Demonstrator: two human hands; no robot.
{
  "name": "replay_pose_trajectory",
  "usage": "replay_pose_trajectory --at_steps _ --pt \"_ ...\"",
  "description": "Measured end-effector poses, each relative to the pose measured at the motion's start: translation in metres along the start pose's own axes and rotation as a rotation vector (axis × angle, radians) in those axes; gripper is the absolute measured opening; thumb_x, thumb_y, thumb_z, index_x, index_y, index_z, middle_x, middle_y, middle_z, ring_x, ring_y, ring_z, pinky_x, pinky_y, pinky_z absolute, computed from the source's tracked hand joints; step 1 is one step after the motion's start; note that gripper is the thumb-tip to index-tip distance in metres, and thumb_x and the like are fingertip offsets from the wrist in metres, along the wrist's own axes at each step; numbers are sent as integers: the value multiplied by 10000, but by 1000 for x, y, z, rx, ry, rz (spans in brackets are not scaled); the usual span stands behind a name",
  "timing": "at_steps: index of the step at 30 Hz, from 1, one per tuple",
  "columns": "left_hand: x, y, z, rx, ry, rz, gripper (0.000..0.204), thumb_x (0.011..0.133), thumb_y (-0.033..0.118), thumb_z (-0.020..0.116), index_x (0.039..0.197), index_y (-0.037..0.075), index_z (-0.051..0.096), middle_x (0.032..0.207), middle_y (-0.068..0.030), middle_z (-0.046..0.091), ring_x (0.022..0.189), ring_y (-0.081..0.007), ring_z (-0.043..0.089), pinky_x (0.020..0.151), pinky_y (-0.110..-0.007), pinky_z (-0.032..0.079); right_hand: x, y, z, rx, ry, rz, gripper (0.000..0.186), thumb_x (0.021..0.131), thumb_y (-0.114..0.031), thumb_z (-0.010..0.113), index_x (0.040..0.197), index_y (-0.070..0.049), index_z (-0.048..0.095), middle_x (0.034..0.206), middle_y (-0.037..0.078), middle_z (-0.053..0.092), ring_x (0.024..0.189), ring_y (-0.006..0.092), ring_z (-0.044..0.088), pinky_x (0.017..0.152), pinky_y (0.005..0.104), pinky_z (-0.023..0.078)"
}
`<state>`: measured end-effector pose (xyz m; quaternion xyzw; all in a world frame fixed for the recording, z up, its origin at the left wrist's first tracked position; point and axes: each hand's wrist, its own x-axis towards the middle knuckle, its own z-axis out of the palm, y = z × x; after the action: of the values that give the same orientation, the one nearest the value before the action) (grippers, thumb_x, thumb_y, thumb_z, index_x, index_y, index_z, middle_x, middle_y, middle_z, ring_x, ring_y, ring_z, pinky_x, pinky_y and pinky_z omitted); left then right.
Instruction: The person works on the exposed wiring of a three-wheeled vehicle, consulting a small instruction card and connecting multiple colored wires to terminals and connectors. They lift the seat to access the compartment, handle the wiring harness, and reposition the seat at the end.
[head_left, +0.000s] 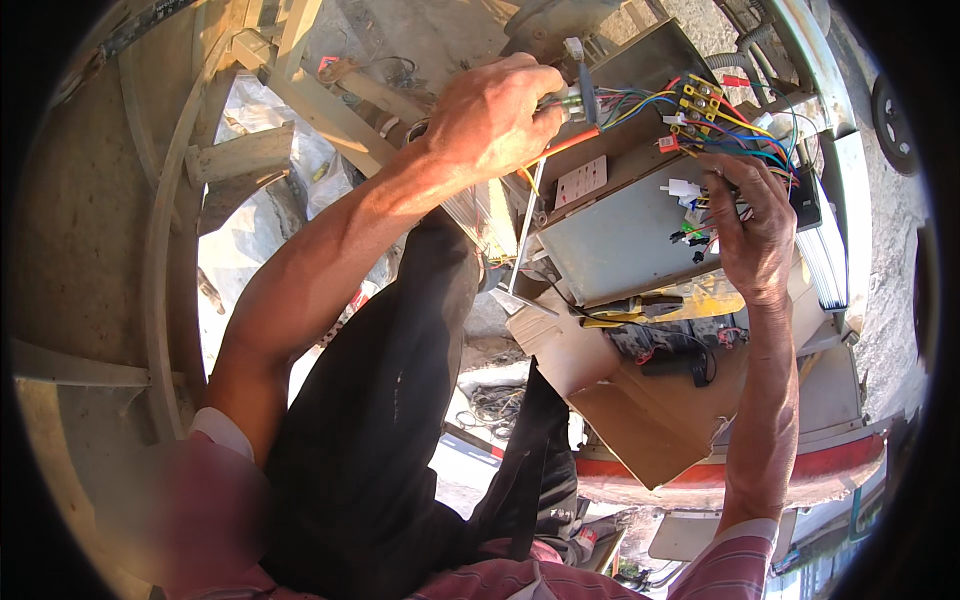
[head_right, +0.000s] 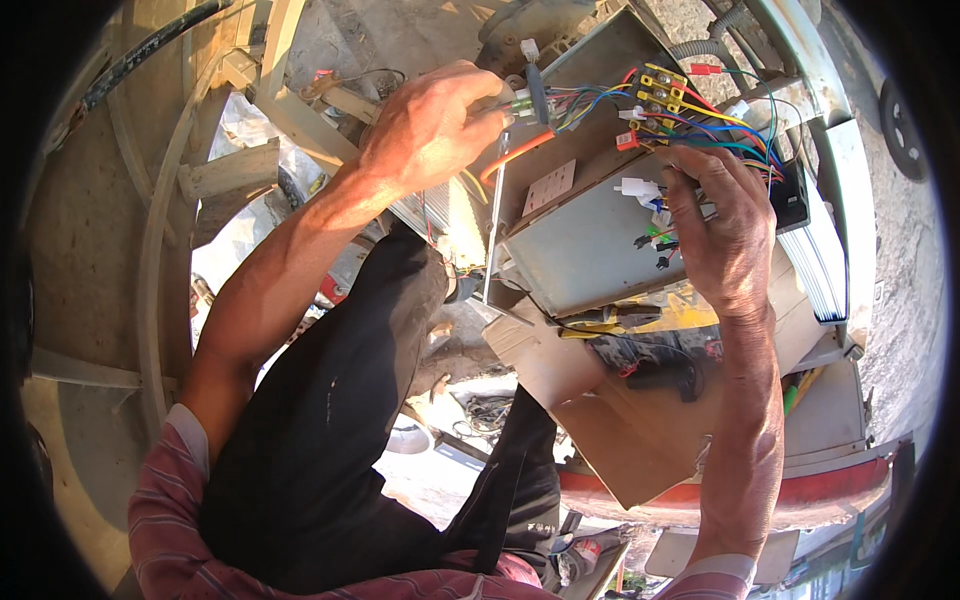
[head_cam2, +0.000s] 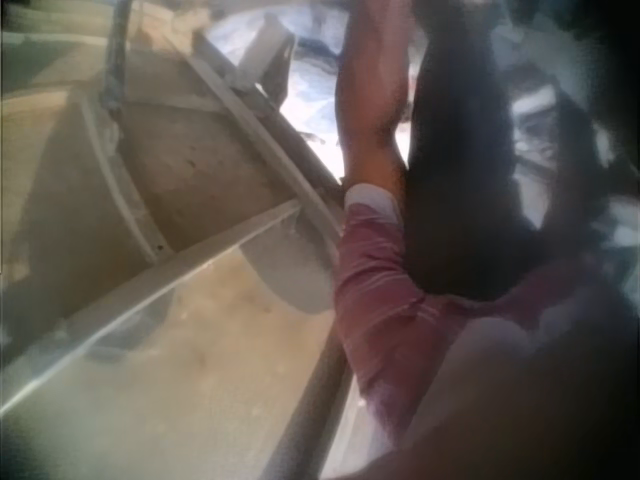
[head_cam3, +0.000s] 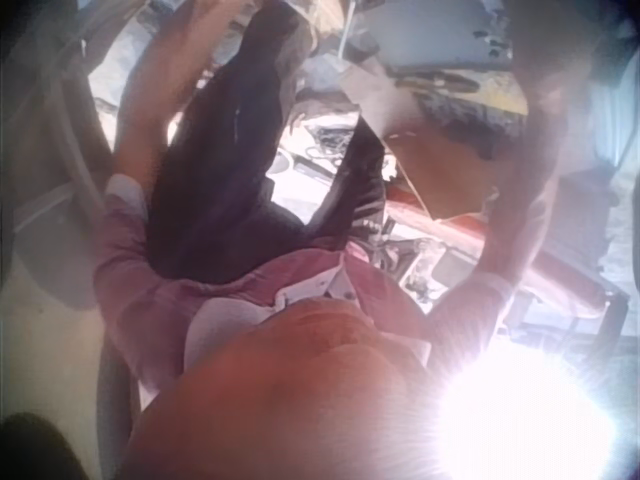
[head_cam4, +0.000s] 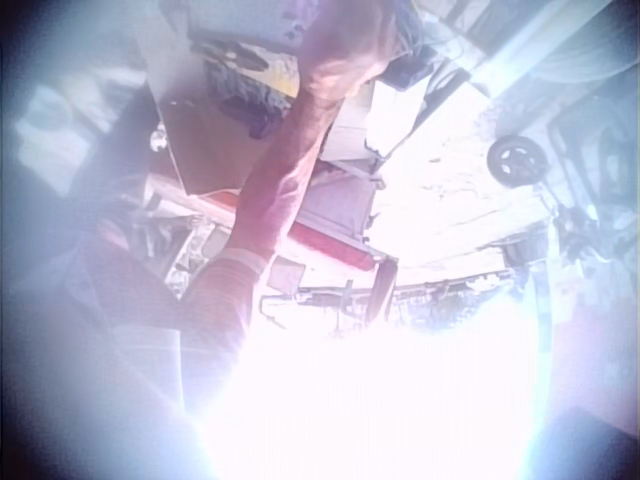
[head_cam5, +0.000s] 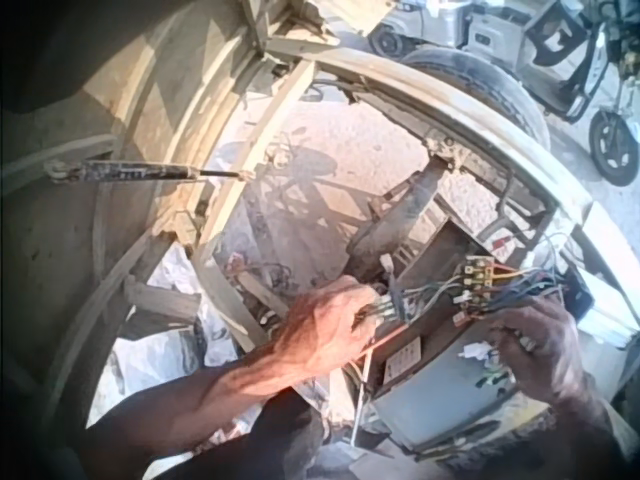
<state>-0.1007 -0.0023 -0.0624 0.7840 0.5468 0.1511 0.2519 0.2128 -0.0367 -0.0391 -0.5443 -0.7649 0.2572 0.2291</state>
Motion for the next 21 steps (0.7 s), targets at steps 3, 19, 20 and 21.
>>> replay_pose_trajectory --at_steps 3,19,20,21 --pt "5 -2 11 85 -85 -59 211 926 218 674 1032 43 723 988 -167 680 970 -416 676 852 -516 528 0 -1 -3 63 -30 100 192 968 -73 716 1156 -47 742 996 96 737 896 254 683 870 367 529" --pt "25 14 2 73 -346 -207 174 842 152 667 928 18 738 925 -216 744 902 -404 733 798 -502 580 17 -11 -11 112 -97 82 246 916 -37 755 1158 -78 775 1042 88 732 941 237 723 831 350 568" --pt "24 15 -1 73 -321 -211 187 841 166 678 950 27 742 918 -191 748 896 -388 736 795 -485 576 17 -12 -13 102 -97 71 244 916 -45 759 1157 -80 774 1045 92 733 943 247 723 833 354 568" --pt "23 16 -3 72 -296 -213 202 841 179 689 972 36 746 911 -165 753 889 -373 738 793 -468 572 17 -12 -13 92 -98 63 243 916 -52 762 1156 -81 774 1047 96 733 944 256 722 835 358 568"
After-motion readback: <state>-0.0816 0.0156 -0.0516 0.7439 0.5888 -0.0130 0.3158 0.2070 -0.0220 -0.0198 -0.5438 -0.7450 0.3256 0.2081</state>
